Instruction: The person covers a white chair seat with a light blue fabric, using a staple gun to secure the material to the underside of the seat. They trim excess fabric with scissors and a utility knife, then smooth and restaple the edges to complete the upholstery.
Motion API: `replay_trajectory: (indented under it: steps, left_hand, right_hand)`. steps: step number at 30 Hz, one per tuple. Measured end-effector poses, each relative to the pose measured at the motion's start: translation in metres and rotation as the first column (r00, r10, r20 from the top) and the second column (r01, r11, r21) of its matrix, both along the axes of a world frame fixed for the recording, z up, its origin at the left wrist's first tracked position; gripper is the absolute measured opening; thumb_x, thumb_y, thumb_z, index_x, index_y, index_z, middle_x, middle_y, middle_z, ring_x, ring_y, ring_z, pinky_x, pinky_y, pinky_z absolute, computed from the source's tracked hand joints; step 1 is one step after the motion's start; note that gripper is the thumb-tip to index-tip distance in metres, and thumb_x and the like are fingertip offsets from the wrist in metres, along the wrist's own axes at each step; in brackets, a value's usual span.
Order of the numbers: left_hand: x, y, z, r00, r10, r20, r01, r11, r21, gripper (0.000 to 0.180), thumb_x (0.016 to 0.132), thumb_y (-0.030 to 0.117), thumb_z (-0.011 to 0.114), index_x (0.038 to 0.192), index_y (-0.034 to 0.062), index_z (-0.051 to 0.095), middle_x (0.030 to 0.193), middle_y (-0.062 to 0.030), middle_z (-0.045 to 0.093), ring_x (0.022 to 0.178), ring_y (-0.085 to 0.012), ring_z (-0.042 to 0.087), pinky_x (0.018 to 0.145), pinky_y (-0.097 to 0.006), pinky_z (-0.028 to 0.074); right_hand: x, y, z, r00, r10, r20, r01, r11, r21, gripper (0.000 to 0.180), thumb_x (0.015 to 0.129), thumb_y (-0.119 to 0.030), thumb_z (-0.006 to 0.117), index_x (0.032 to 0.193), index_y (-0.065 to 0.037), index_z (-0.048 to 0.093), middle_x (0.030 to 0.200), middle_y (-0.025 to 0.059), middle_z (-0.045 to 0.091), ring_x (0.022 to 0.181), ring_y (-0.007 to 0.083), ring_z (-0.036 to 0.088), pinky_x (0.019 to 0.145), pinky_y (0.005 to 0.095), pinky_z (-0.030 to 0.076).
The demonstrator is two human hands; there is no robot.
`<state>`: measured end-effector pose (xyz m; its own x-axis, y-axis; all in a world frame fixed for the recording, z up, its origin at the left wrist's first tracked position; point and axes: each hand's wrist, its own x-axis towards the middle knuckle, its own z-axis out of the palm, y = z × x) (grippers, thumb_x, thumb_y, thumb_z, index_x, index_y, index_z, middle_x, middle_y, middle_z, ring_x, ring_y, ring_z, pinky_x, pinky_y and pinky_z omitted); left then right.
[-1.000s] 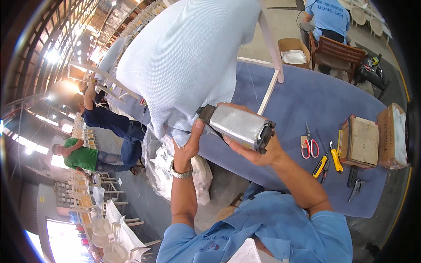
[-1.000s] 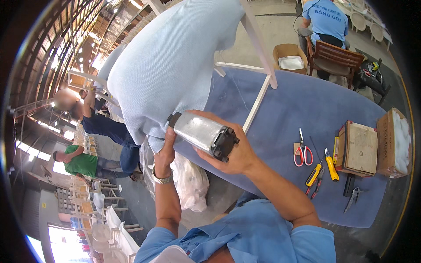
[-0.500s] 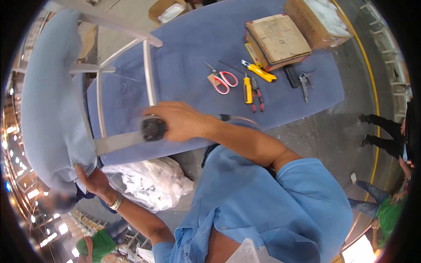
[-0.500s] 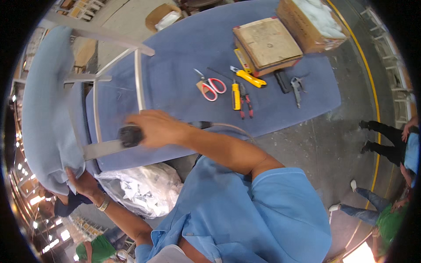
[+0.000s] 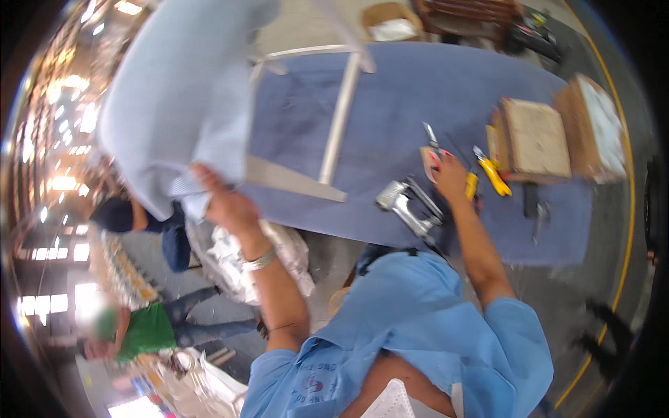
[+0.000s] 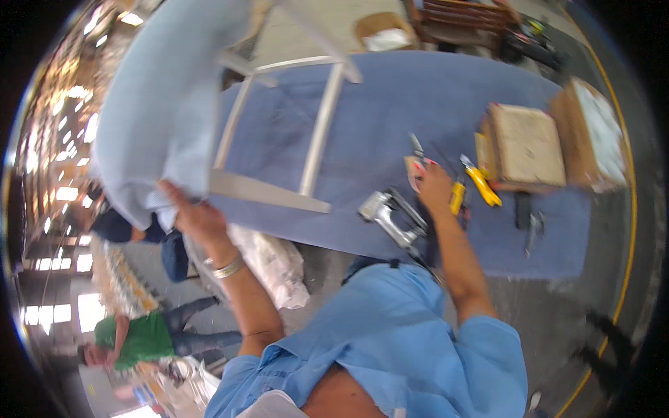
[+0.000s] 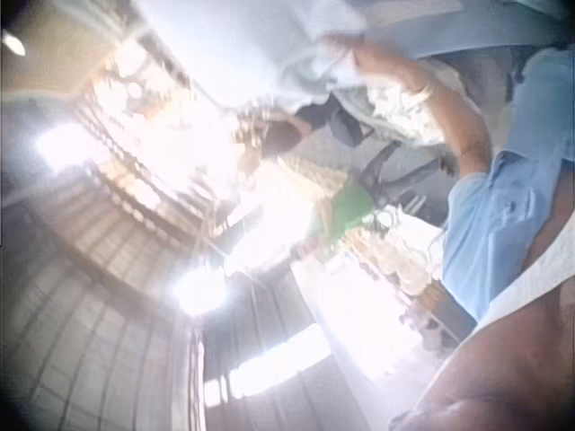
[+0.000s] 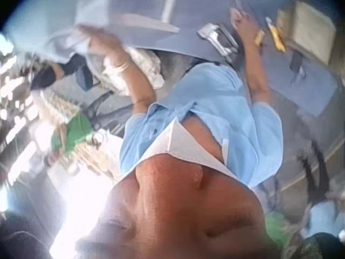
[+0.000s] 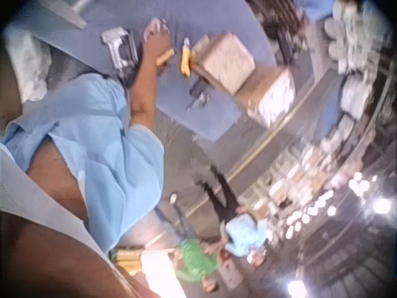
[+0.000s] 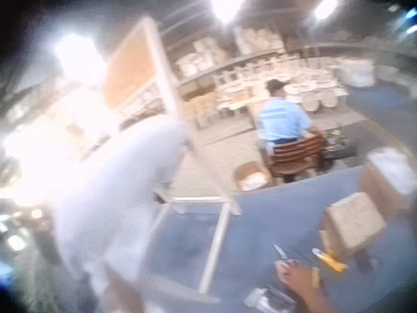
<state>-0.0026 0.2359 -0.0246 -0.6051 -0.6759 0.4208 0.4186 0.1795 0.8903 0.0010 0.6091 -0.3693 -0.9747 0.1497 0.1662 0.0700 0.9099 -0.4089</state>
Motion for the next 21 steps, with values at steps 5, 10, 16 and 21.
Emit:
replay_trajectory:
  steps: [5, 10, 16, 21]
  left_hand:
    - [0.009, 0.06, 0.032, 0.994, 0.108, 0.007, -0.104, 0.974, -0.203, 0.084, 0.09, 0.044, 0.075, 0.141, -0.0124, 0.041, 0.142, -0.0185, 0.051, 0.129, -0.0271, 0.05, 0.111, -0.035, 0.036]
    - [0.007, 0.047, 0.029, 0.938, 0.308, 0.159, -0.217, 0.88, -0.422, 0.087, 0.094, 0.049, 0.067, 0.146, -0.012, 0.033, 0.151, -0.0258, 0.038, 0.14, -0.0361, 0.039, 0.116, -0.039, 0.029]
    - [0.015, 0.021, 0.029, 0.96, 0.198, 0.197, -0.037, 0.789, -0.613, 0.063, 0.1, 0.037, 0.064, 0.138, -0.0096, 0.045, 0.138, -0.0209, 0.054, 0.123, -0.0308, 0.053, 0.105, -0.037, 0.039]
    - [0.016, 0.014, 0.03, 0.968, 0.179, 0.178, -0.013, 0.739, -0.673, 0.053, 0.1, 0.033, 0.063, 0.132, -0.0081, 0.052, 0.13, -0.0177, 0.06, 0.115, -0.0283, 0.058, 0.101, -0.036, 0.042]
  right_hand:
    - [-0.03, 0.024, 0.033, 0.919, 0.019, 0.393, 0.136, 0.922, -0.362, 0.065, 0.079, -0.015, 0.066, 0.141, -0.005, 0.048, 0.111, 0.024, 0.068, 0.101, 0.0375, 0.068, 0.083, 0.0472, 0.054]
    - [-0.014, -0.032, 0.141, 0.948, 0.318, 0.004, -0.072, 0.226, -0.971, 0.08, 0.071, -0.007, 0.079, 0.144, -0.011, 0.047, 0.092, -0.0002, 0.06, 0.081, 0.0087, 0.058, 0.076, 0.0235, 0.051]
    - [-0.031, -0.142, 0.232, 0.549, 0.788, -0.28, -0.493, 0.035, -0.869, 0.079, 0.063, -0.004, 0.085, 0.135, -0.008, 0.051, 0.119, 0.006, 0.058, 0.11, 0.0227, 0.058, 0.099, 0.0364, 0.047]
    - [-0.064, -0.183, 0.271, 0.361, 0.858, -0.366, -0.68, -0.027, -0.732, 0.096, 0.058, -0.037, 0.094, 0.137, -0.009, 0.047, 0.127, 0.0105, 0.056, 0.121, 0.0308, 0.054, 0.106, 0.0396, 0.043]
